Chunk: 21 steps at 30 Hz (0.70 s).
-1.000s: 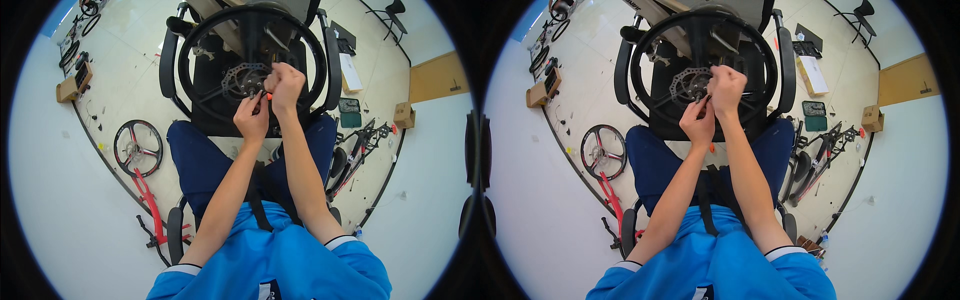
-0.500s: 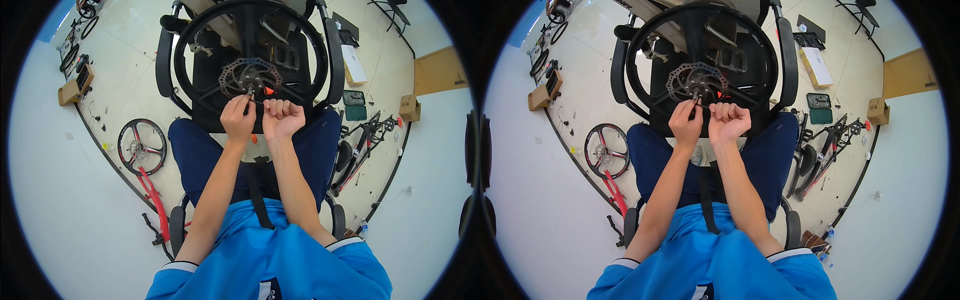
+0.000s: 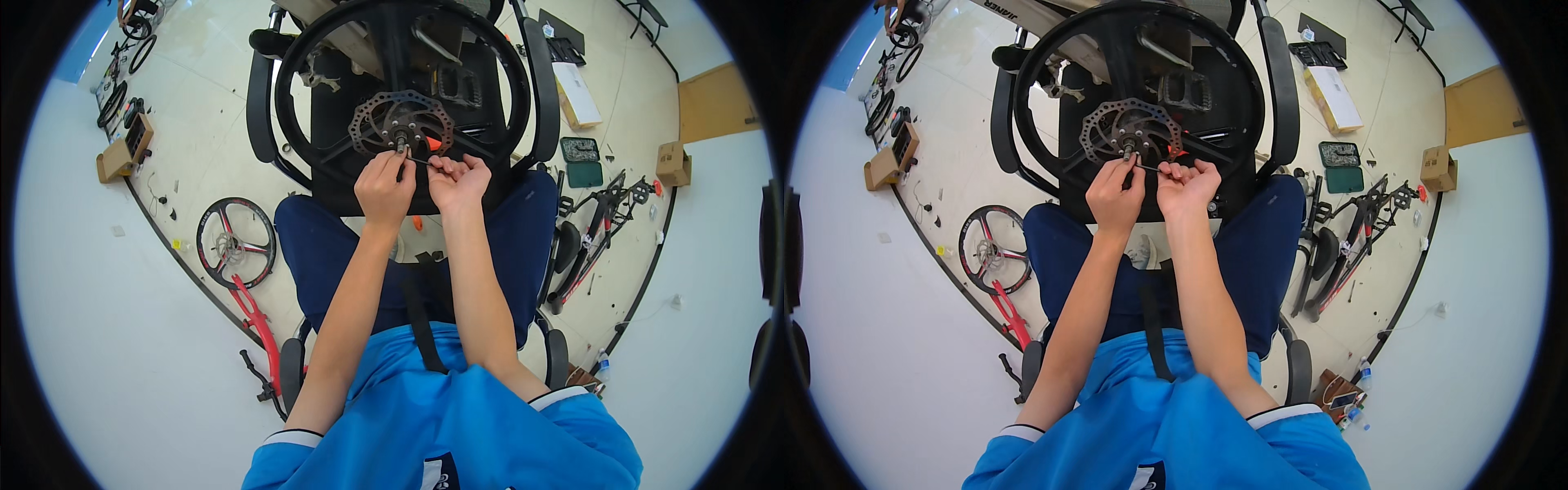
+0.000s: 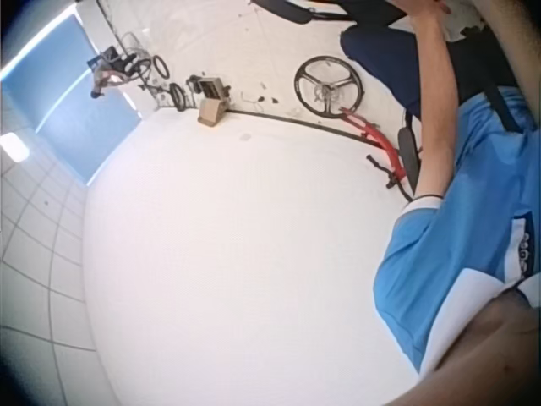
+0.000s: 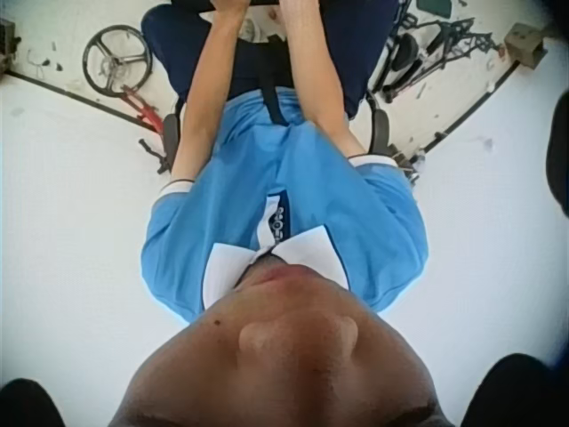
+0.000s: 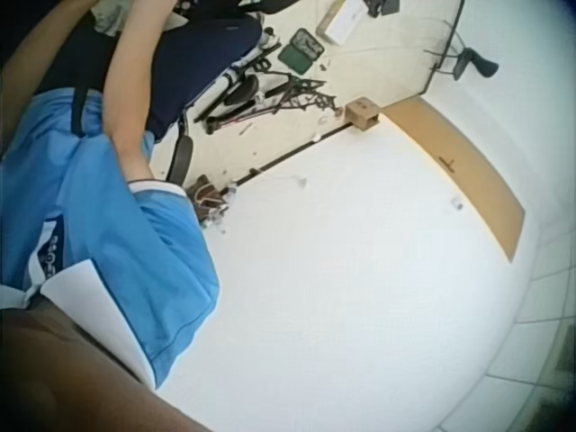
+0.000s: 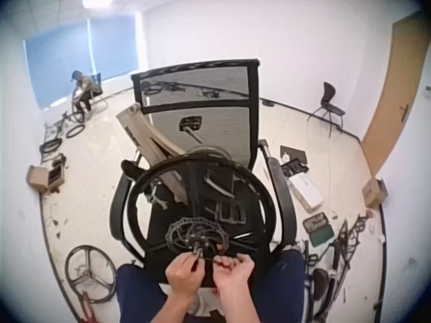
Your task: The person is assembling a bicycle disc brake rotor onto a wheel hub. They use an Allen key to tighten the mounting bolts, securing the rotor to the hub.
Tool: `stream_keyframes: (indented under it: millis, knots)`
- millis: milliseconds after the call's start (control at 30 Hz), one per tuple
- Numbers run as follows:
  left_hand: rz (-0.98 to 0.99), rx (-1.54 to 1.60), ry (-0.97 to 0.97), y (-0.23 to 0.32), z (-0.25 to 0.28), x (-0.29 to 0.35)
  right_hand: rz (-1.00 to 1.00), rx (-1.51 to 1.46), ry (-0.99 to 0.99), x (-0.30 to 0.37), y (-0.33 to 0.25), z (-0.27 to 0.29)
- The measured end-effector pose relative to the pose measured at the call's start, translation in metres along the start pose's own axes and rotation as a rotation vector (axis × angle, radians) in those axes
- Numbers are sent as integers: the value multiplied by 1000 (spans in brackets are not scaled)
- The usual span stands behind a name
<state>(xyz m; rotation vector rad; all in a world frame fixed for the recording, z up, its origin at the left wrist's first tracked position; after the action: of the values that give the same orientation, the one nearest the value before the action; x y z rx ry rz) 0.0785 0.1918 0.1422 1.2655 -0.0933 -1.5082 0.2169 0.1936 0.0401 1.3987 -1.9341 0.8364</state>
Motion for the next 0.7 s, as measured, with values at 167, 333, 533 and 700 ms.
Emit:
stream_keyframes:
  millis: [167, 333, 533, 700]
  knots:
    - [7, -16, -37, -2, -3, 2, 179, 252, -202, 9, -15, -29]
    - [48, 12, -37, -8, -5, 5, 293, 426, -379, 26, -18, -63]
    - [79, 49, -7, -5, -3, 4, 379, 674, -602, 48, -5, -92]
    - [114, 54, -7, -2, -1, 0, 430, 797, -660, 44, -10, -99]
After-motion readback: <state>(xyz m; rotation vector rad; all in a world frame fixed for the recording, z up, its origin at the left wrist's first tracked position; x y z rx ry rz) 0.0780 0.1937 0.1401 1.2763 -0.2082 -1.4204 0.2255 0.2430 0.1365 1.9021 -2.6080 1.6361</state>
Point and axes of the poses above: each hand's wrist, its own x-axis away from the middle knuckle, its own z-axis out of the back of the hand, y = z × x, the point moved 9 cm from there along -x, towards the middle knuckle, and after that the axes turned 6 degrees about z, right-handed, at the moved point
